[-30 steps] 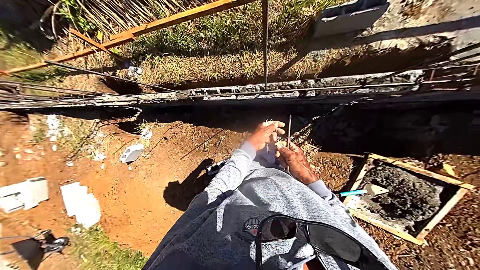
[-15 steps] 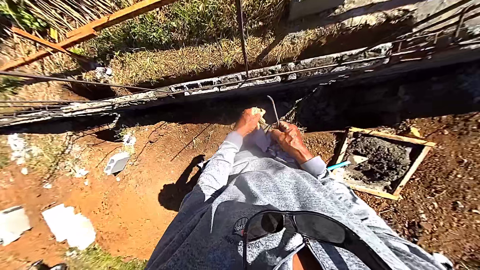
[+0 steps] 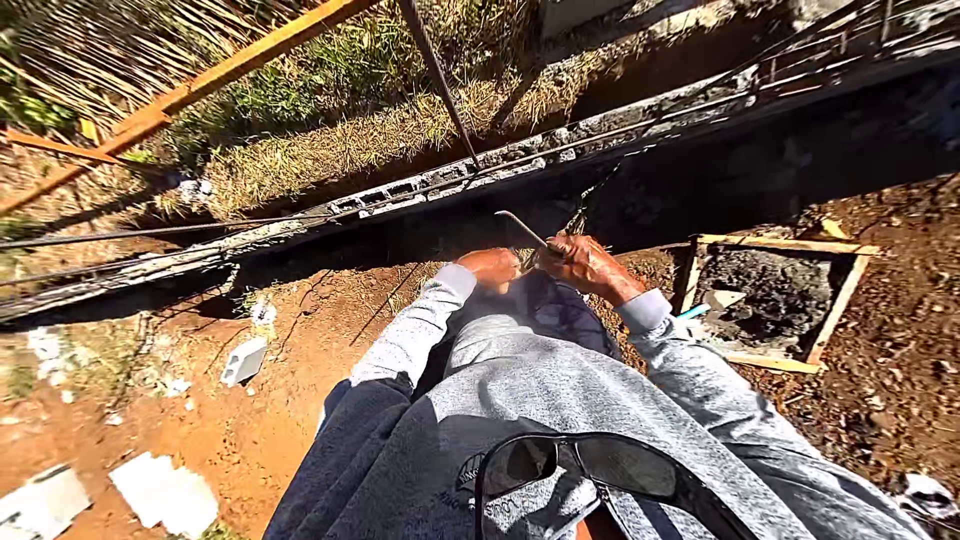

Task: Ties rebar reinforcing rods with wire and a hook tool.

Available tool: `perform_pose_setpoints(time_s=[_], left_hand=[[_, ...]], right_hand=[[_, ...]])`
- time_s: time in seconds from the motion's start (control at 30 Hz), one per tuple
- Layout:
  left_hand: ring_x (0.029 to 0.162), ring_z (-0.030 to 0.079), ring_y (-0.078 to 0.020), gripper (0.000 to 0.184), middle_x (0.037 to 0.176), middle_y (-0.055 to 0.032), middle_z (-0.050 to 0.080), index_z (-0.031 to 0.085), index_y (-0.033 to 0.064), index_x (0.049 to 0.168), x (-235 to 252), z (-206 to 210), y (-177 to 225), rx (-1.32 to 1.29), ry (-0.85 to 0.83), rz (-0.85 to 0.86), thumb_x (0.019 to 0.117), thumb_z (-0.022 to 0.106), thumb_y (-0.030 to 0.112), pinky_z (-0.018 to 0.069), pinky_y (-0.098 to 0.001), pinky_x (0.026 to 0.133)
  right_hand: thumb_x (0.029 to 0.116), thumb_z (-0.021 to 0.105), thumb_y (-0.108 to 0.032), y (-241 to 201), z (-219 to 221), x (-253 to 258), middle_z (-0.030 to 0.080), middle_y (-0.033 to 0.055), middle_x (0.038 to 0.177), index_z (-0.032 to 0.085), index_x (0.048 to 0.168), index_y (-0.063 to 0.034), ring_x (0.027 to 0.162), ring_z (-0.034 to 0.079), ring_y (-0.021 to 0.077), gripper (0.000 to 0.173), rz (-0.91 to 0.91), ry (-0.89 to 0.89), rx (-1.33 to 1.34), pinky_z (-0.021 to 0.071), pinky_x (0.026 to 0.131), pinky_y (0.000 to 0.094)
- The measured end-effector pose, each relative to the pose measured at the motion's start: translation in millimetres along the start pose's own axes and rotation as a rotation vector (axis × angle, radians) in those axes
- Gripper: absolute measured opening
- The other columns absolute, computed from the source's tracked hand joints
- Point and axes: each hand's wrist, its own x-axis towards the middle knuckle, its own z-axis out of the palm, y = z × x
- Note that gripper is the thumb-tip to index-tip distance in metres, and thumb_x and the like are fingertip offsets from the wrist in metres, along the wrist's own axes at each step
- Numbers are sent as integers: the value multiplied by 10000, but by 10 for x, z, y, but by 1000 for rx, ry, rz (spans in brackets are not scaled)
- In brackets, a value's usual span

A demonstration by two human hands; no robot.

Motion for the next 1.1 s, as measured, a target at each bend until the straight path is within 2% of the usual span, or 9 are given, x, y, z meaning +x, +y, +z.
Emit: perform_pose_setpoints(time_s=[0.13,0.23,0.37,0.53,0.6,0.7,0.87,1.0,1.1], left_hand=[[755,676,-259,473,895,-150,707,679,29,1137,94,448,0,-267,305,-173,1085,458,444,567,-467,741],[1057,685,-334,433,1069,-188,714,710,19,1088,218,973,120,-85,178,-191,1026,550,416,525,-580,971],[1063,675,-374,473,1045,-204,709,710,18,1013,276,1425,367,13,2,-129,1032,520,451,520,-614,934],[1060,683,-338,485,1091,-216,699,678,-18,1140,442,1262,694,-158,122,-216,1101,387,369,526,-547,965],[841,690,-219,469,1010,-155,704,662,-8,1220,526,1118,812,-428,306,-311,1113,380,351,578,-396,812],[540,530,-104,404,836,-64,648,628,48,1237,756,1032,801,-915,580,-317,1096,474,393,466,-252,507],[512,461,-90,310,793,-39,617,630,153,1289,1085,1038,719,-1090,706,-225,1054,588,351,417,-245,473],[541,476,-96,326,807,-45,610,637,131,1244,1217,989,720,-1072,723,-252,1073,531,388,419,-251,485],[648,589,-160,372,961,-104,671,610,84,1274,1439,809,624,-1225,827,-338,1105,423,357,496,-304,536]], right_hand=[[1014,653,-299,340,35,-118,692,128,873,706,1016,-91,812,680,299,214,168,100,73,545,761,596],[1020,644,-301,552,67,-274,701,141,926,705,1072,-77,863,683,300,238,286,206,160,546,822,594],[1010,655,-298,771,181,-399,696,161,893,704,1053,-36,840,678,311,269,356,291,240,539,812,589],[1047,572,-246,807,237,-451,674,119,837,687,1064,-35,752,649,232,240,384,322,390,544,741,492],[1037,584,-234,808,280,-451,676,65,834,688,1079,-73,720,628,161,196,355,344,521,538,693,412],[1028,605,-244,730,301,-417,690,45,838,676,1095,-83,702,636,144,188,330,352,646,543,658,373],[1017,623,-314,748,375,-301,650,61,775,648,1045,-83,623,606,171,234,341,357,653,529,590,398],[1027,608,-313,900,412,-252,649,78,790,641,1049,-75,678,625,195,242,369,356,588,533,645,441],[1043,578,-351,1008,428,-315,662,83,838,661,1107,-74,752,637,204,296,398,320,526,538,722,468]])
